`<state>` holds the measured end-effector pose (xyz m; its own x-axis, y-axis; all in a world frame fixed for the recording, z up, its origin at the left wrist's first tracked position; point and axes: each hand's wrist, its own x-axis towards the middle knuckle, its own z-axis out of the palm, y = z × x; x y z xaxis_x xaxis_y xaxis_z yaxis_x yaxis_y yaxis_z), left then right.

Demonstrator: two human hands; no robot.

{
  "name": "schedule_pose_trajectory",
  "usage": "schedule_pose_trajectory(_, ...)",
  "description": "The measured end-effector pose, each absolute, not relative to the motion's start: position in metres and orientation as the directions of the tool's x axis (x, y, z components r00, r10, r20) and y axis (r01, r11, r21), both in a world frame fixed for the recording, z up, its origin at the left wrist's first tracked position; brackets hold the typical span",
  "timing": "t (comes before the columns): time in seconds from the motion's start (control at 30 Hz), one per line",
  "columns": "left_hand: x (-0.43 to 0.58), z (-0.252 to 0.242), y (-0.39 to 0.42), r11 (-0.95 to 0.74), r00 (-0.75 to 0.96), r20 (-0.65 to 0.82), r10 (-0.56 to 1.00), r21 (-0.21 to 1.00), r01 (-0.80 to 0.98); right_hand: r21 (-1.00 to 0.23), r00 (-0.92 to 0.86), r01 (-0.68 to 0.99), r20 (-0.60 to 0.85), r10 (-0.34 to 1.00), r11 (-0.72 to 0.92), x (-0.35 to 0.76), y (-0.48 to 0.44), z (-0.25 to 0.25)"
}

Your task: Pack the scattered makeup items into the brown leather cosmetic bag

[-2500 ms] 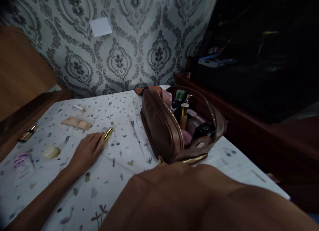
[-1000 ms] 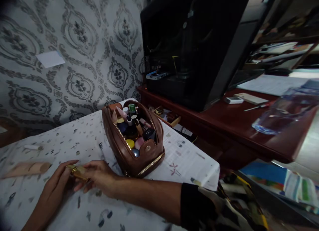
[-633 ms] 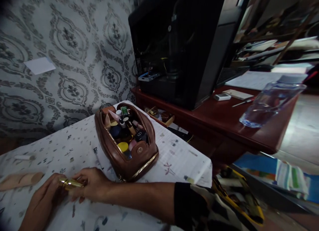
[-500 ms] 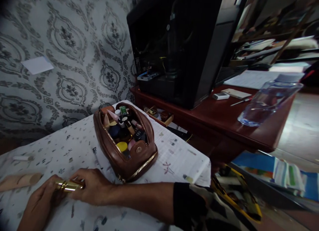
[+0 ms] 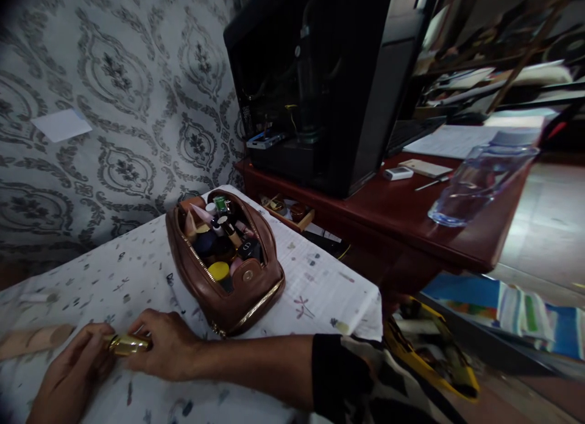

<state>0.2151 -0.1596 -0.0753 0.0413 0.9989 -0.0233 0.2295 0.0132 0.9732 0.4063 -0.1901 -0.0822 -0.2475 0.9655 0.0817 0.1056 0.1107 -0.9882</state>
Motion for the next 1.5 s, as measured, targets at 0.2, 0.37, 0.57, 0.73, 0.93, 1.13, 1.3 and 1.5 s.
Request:
schedule_pose_trajectory(0.2,0.214,-0.069,-0.161,0.085,-0.009,-0.085,0.996,0.99,0.114,-0.994,-0.244,0.077,0.056,0.968,0.077,0.408,-0.19,-0.079)
schedule_pose_trajectory(0.37,0.211,-0.068,-0.16,0.101,-0.043,-0.097,0.994,0.992,0.081,-0.998,-0.221,0.044,0.033,0.975,0.043,0.403,-0.187,-0.08)
schedule_pose_trajectory(0.57,0.205,-0.068,-0.159,0.096,-0.023,-0.095,0.995,0.995,0.029,-0.882,-0.436,-0.367,-0.117,0.892,-0.295,0.394,-0.181,-0.083)
schedule_pose_trajectory(0.73,0.208,-0.065,-0.16,0.076,-0.025,-0.075,0.997,0.995,0.057,-0.835,-0.427,-0.437,-0.135,0.894,-0.335,0.394,-0.181,-0.08)
schedule_pose_trajectory(0.93,0.212,-0.063,-0.163,0.137,-0.046,-0.134,0.99,0.987,0.088,-0.814,-0.537,-0.434,-0.111,0.836,-0.387,0.399,-0.187,-0.074)
schedule_pose_trajectory(1.13,0.215,-0.058,-0.168,0.164,-0.004,-0.164,0.986,0.982,0.096,-0.804,-0.628,-0.42,-0.078,0.774,-0.421,0.401,-0.186,-0.073)
schedule_pose_trajectory(1.3,0.227,-0.051,-0.174,0.178,-0.019,-0.177,0.984,0.976,0.122,-0.803,-0.618,-0.408,-0.109,0.779,-0.435,0.404,-0.188,-0.07)
schedule_pose_trajectory(1.5,0.232,-0.053,-0.179,0.055,-0.003,-0.057,0.998,0.933,0.355,-0.871,-0.519,-0.393,-0.055,0.853,-0.296,0.403,-0.191,-0.072)
